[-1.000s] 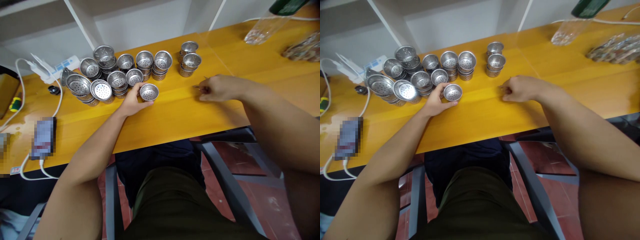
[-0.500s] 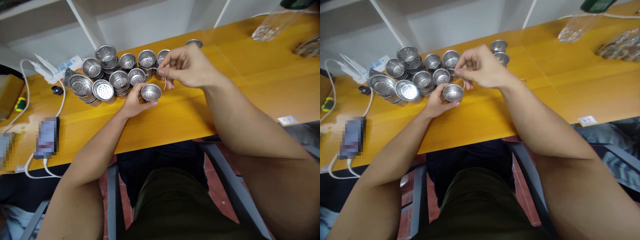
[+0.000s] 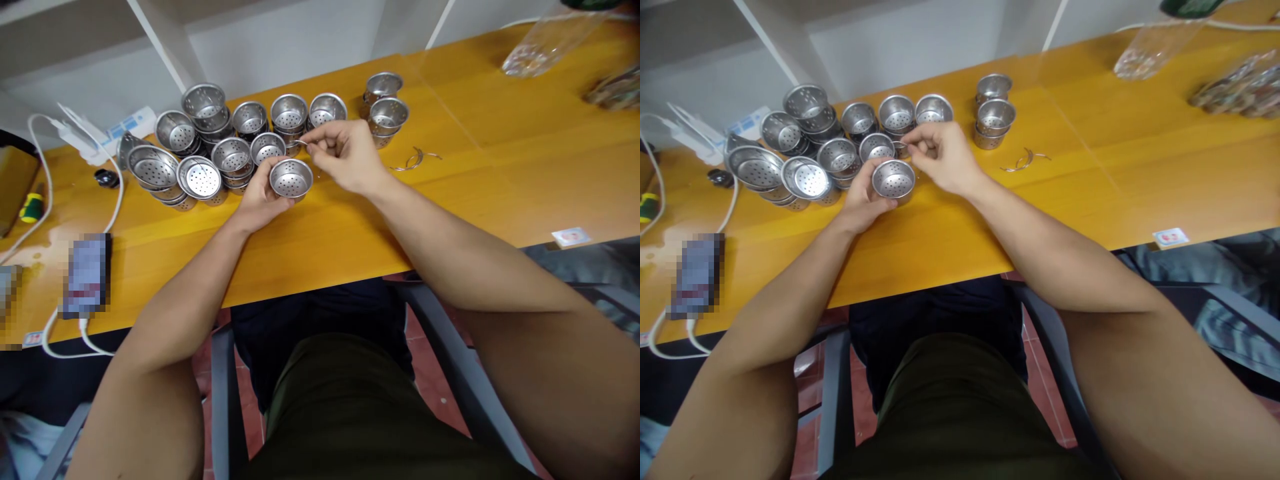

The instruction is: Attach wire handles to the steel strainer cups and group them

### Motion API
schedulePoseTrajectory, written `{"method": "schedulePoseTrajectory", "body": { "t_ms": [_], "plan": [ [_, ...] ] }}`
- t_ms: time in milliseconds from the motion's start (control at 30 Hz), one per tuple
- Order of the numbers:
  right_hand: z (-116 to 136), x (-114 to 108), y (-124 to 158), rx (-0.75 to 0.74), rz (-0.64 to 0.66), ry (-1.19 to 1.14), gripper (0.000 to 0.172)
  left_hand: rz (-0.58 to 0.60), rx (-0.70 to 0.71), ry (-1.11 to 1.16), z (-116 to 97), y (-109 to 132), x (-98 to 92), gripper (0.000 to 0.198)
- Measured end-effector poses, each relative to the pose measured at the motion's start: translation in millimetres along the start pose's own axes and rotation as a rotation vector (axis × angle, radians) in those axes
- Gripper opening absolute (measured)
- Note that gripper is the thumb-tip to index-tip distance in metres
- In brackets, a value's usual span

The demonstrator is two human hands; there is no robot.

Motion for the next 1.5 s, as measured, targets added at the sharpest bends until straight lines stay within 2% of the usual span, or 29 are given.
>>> {"method": "schedulePoseTrajectory", "body": {
  "t_ms": [100,200,300,400,633,933,1100,1233,1300,1400,1500],
  "plan": [
    [-6,7,-2,-0.062,-0.081,-0.114,0.062,-0.013,0.041,0.063,7,-3,0.1,0.108],
    [-9,9,-2,-0.162,-0.136,-0.262,0.044,-0.021,0.079,0.117,18,-9,2.1,0.109],
    [-10,9,0,-0.184,-0.128,-0.256,0.024,-0.032,0.112,0.156,23,-12,3.9,0.105],
    [-8,10,1,-0.168,-0.114,-0.210,0.012,-0.021,0.116,0.158,21,-11,6.1,0.103],
    [-7,15,2,-0.157,-0.101,-0.182,0.019,-0.036,0.105,0.122,13,-6,8.4,0.100],
    [-3,16,3,-0.146,-0.121,-0.185,0.013,-0.016,0.127,0.110,5,-3,9.3,0.092],
    [-4,19,2,-0.146,-0.148,-0.174,0.009,0.002,0.125,0.072,5,-2,9.7,0.094],
    [1,25,4,-0.160,-0.172,-0.180,0.017,0.027,0.142,0.009,5,0,18.7,0.105],
    [5,28,5,-0.158,-0.173,-0.179,0.016,-0.002,0.168,-0.049,4,0,22.4,0.107],
    [10,30,6,-0.150,-0.191,-0.179,0.012,-0.062,0.192,-0.123,1,0,23.7,0.097],
    [11,32,6,-0.132,-0.209,-0.204,0.012,-0.072,0.179,-0.160,-6,1,23.2,0.104]
  ]
}}
Point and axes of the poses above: each hand's wrist, its own y-axis away from the middle knuckle, its own x-axis out of the palm, z = x × y, the point moved 3 cm from there along -y, towards the middle knuckle, and after that the axes turned 5 degrees about -x, right-handed, at the moved point
